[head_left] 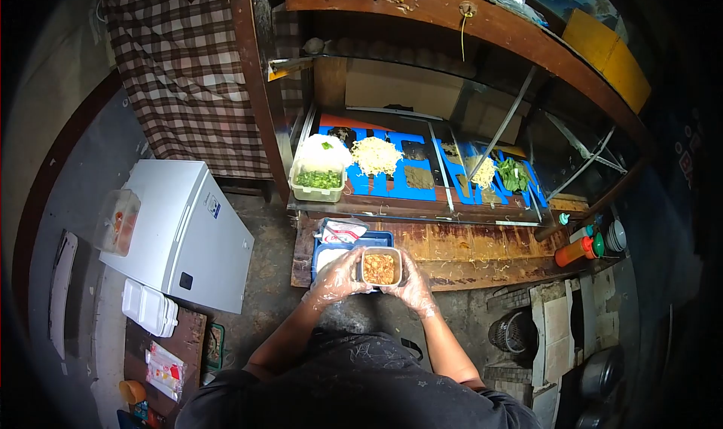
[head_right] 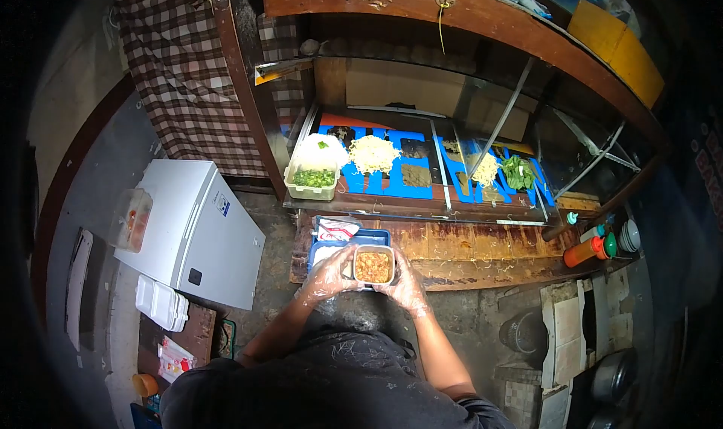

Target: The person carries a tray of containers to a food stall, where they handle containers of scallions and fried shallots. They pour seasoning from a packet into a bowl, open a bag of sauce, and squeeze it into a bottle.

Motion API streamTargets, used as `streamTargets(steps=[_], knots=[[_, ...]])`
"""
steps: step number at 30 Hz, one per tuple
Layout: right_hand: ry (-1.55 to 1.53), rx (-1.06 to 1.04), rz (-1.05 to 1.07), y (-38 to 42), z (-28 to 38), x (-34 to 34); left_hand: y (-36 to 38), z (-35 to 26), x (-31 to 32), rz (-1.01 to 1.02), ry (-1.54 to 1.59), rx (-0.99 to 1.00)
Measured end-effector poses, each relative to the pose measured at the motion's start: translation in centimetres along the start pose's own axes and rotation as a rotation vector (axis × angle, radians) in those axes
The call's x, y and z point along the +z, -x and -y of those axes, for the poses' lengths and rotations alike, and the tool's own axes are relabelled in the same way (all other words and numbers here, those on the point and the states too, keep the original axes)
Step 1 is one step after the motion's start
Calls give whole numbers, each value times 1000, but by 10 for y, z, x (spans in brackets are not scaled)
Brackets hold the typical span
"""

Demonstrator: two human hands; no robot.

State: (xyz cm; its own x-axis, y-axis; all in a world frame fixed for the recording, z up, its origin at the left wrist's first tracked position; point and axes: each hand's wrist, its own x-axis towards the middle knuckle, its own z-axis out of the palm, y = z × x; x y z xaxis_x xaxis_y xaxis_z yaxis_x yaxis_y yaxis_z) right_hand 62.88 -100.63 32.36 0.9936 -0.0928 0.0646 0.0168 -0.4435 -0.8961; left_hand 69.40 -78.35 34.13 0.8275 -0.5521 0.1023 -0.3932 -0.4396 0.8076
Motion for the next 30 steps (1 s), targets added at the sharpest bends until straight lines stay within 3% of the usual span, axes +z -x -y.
streamTargets(steps=[5,9,11,20,27,29,30], knots=[[-504,20,96,-4,-2,4,-2,0,1,48,119,-100],[-490,20,92,-6,-2,2,-4,-6,-4,67,31,-116],[-384,23,93,-7,-6,2,-5,13,7,-43,-57,59],[-230,8,63,-5,-8,5,-8,0,0,0,-116,57],[-465,-13,64,-7,-21,15,-9,1,6,18,-176,23],[-139,-34,27,-4,1,7,-7,-4,4,17,-176,-5],[-138,-36,27,-3,9,5,-9,-3,5,34,-139,10]])
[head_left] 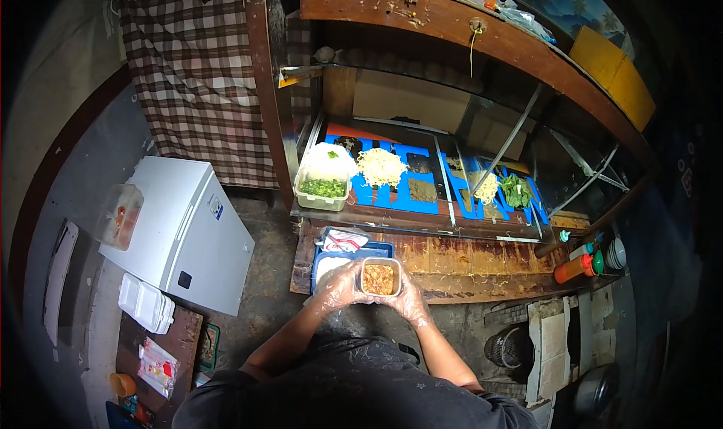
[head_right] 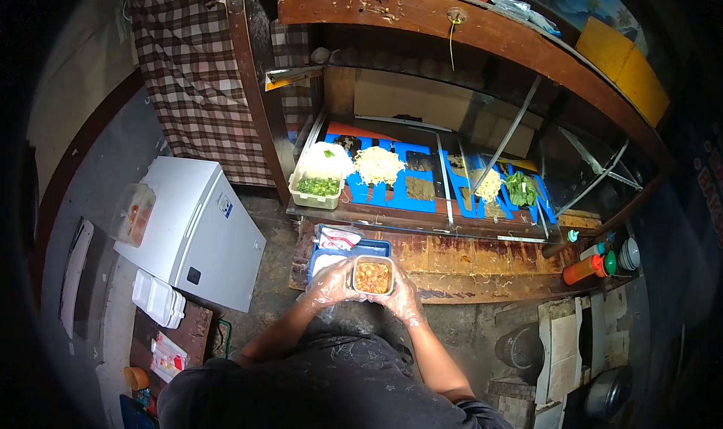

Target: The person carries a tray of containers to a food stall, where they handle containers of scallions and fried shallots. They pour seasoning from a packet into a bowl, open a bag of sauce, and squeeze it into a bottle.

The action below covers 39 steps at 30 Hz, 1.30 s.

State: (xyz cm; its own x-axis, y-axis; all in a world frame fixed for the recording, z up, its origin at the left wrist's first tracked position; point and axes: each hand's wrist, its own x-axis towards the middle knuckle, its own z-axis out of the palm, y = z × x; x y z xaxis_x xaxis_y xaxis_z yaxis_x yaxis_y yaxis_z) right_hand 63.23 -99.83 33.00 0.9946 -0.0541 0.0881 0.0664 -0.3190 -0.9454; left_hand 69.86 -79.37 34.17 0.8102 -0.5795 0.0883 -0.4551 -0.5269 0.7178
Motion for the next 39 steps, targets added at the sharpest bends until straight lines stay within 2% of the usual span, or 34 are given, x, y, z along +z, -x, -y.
streamTargets(steps=[2,3,8,17,28,32,35,39], knots=[[181,-8,-17,1,11,-1,2,0,3,-44,-10,25],[181,-7,-17,1,11,0,3,-1,4,-87,-20,48],[273,108,-34,3,19,4,1,-6,4,-50,80,37],[197,66,-35,5,14,6,4,-7,5,-113,87,72],[260,34,-26,-2,18,0,-3,-10,0,-144,61,87],[409,42,-8,-4,26,-5,-1,-15,-7,-129,142,72],[397,-64,-11,-8,23,-6,2,-14,-7,-147,188,49],[288,23,47,-10,25,-5,3,-14,-11,-119,307,-1]])
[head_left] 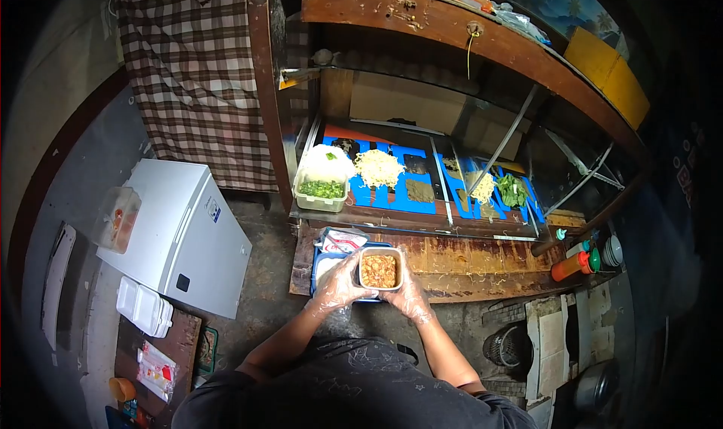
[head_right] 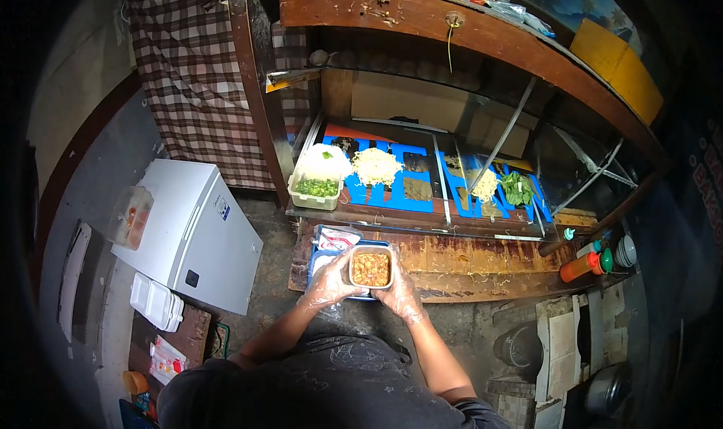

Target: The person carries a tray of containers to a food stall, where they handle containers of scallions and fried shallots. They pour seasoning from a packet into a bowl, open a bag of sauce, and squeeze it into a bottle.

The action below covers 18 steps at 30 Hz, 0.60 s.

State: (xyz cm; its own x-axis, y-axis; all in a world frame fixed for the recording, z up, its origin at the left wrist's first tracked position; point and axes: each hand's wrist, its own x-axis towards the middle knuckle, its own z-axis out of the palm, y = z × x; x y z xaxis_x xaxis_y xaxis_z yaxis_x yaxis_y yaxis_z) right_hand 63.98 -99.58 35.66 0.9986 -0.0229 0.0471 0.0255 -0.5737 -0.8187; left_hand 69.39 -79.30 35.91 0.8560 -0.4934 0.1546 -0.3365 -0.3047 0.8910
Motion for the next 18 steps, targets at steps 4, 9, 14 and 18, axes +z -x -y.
streamTargets(steps=[4,9,14,18], knots=[[-79,-118,-25,-2,-14,7,-2,3,0,-36,-5,29],[-170,-169,-79,-2,-1,8,-5,2,-1,-105,-15,140],[-494,-160,-35,0,6,10,-5,-7,-2,-116,76,199],[-622,-93,-63,4,12,7,-7,-1,-1,-120,307,194]])
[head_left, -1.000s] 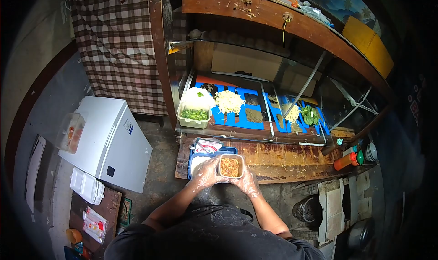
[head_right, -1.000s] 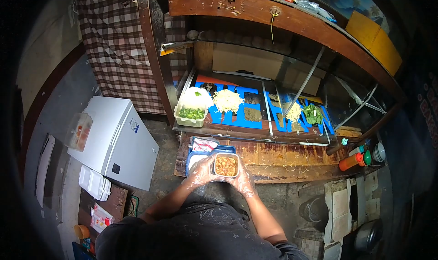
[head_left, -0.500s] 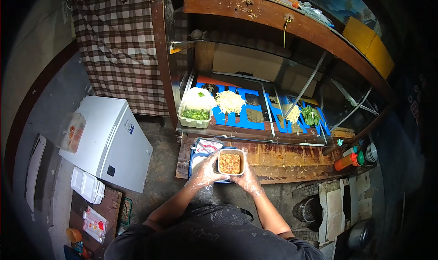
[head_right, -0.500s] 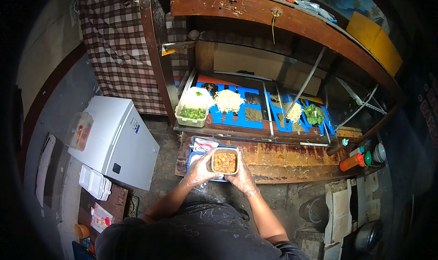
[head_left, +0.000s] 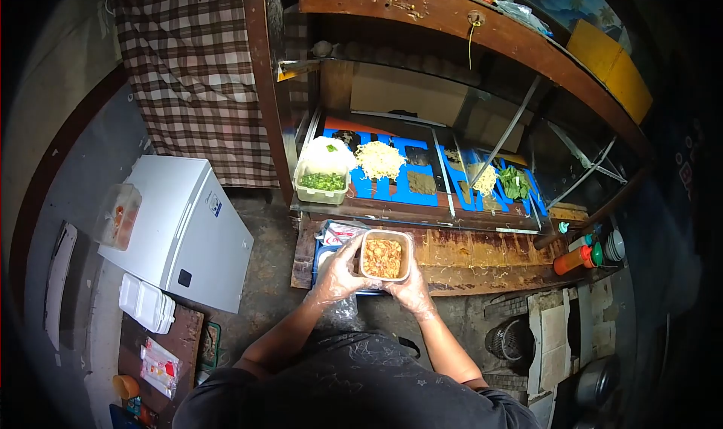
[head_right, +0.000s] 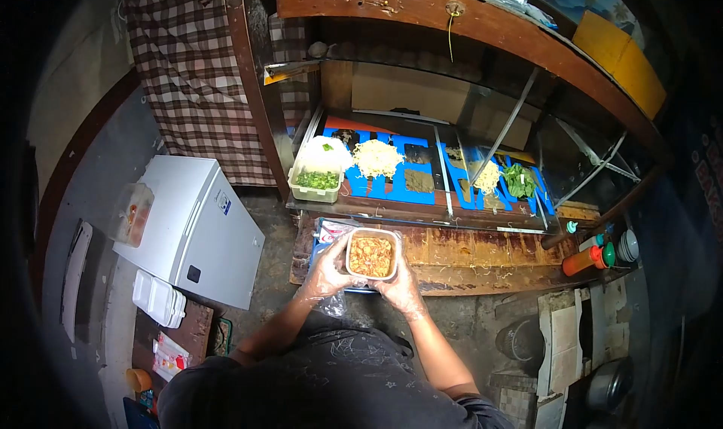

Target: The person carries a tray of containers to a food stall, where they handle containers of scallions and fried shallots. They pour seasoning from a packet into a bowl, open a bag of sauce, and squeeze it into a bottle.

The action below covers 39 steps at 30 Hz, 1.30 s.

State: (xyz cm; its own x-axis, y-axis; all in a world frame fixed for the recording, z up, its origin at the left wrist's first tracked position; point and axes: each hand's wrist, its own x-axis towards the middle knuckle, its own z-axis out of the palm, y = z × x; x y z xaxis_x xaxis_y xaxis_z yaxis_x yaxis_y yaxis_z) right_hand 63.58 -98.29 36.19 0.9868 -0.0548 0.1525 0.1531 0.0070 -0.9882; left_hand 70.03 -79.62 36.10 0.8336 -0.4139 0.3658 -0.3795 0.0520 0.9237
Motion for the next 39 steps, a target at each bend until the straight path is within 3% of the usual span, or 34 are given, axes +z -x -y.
streamTargets(steps=[5,7,17,29,31,35,39], knots=[[207,28,-81,6,22,3,3,-9,-1,25,163,-14],[48,-10,-96,9,13,4,9,-4,-1,37,241,-47],[-27,-2,-137,14,17,12,16,6,2,-47,345,-20],[-87,-10,-166,-4,20,9,-1,1,3,-108,197,-49],[49,-45,-199,-12,17,7,-8,-7,2,-106,165,-41],[-113,-154,-125,-32,25,6,-24,-2,1,-103,138,0],[27,-202,-151,-49,22,2,-38,-7,3,-123,118,57]])
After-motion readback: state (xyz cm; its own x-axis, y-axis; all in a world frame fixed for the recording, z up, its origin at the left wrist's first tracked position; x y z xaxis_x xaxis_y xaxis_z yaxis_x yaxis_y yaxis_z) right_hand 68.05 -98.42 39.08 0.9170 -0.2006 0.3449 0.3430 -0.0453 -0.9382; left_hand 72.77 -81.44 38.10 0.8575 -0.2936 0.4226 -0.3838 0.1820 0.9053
